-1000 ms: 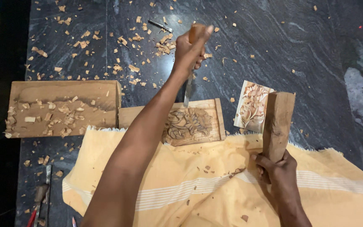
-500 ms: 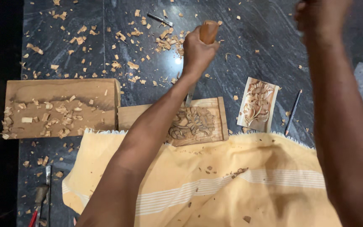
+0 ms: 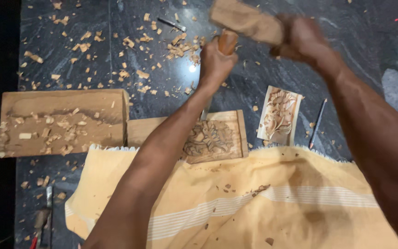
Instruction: The person is carving a floral design into a rectangular wooden board using a chisel and a wooden mallet. They repeatedly strike the chisel to remove wood shavings and refine the pattern.
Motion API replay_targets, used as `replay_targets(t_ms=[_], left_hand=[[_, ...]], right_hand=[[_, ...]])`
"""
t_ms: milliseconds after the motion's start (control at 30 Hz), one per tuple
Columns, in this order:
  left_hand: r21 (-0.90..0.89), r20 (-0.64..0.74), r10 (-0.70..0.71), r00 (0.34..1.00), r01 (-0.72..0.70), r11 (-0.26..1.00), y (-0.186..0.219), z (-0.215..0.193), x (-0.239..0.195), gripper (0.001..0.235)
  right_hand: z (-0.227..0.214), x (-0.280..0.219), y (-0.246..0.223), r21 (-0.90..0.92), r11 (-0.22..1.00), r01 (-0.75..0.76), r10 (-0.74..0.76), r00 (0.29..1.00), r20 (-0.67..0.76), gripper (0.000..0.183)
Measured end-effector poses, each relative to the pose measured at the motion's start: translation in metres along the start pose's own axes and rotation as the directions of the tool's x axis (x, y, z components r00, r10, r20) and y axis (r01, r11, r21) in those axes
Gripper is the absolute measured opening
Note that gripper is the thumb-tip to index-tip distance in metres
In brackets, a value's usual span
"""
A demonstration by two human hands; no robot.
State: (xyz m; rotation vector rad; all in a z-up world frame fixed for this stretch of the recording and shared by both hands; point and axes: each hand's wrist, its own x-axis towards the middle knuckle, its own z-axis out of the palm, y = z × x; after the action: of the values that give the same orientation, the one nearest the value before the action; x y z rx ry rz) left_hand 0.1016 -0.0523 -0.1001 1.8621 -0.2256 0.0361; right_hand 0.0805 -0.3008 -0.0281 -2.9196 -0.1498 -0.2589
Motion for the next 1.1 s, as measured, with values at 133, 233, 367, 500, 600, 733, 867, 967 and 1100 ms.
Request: replay_targets(t_ms=[133, 233, 367, 500, 600, 733, 867, 967, 1100], left_hand=[[-0.049, 0.037, 0.055, 0.998, -0.053, 0.997, -0.003, 0.004, -0.007, 0.042], [-0.063, 0.095, 0.026, 0.995, -0.02, 0.998, -0.004, 0.007, -0.007, 0.042], [-0.081, 0.146, 0.043, 0.988, -0.031, 0.996, -0.007, 0.008, -0.011, 0.045], [-0.068, 0.164, 0.109, 0.981, -0.099, 0.993, 0.0, 0.011, -0.013, 0.049], [-0.066, 0.17, 0.087, 0.982, -0.076, 0.995, 0.002, 0.01, -0.016, 0.039], [-0.062, 0.226, 0.05, 0.973, -0.036, 0.997, 0.005, 0.01, -0.023, 0.039], [0.008, 0.336, -0.036, 0.941, 0.036, 0.999, 0.011, 0.017, -0.02, 0.034], [-0.037, 0.384, -0.011, 0.923, 0.028, 0.999, 0.008, 0.022, -0.028, 0.036], [-0.044, 0.364, 0.026, 0.931, -0.01, 0.999, 0.008, 0.018, -0.028, 0.032]], right_hand=[[-0.003, -0.006, -0.019, 0.753, 0.474, -0.456, 0.557, 0.818, 0.145, 0.044], [-0.006, -0.014, -0.026, 0.479, 0.754, -0.45, 0.401, 0.892, 0.206, 0.039], [-0.008, -0.03, -0.028, 0.305, 0.95, -0.064, 0.092, 0.993, -0.078, 0.06], [-0.001, -0.052, -0.027, 0.438, 0.87, -0.224, 0.213, 0.974, 0.074, 0.048], [0.006, -0.061, -0.025, 0.658, 0.662, -0.358, 0.34, 0.926, 0.163, 0.051], [0.006, -0.083, -0.025, 0.765, 0.364, -0.531, 0.65, 0.733, 0.2, 0.04], [0.005, -0.092, -0.028, 0.328, 0.945, 0.003, 0.055, 0.985, -0.165, 0.063], [0.009, -0.097, -0.032, 0.58, 0.63, -0.516, 0.566, 0.817, 0.112, 0.047], [0.008, -0.099, -0.034, 0.875, -0.077, -0.477, 0.573, 0.698, 0.431, 0.047]])
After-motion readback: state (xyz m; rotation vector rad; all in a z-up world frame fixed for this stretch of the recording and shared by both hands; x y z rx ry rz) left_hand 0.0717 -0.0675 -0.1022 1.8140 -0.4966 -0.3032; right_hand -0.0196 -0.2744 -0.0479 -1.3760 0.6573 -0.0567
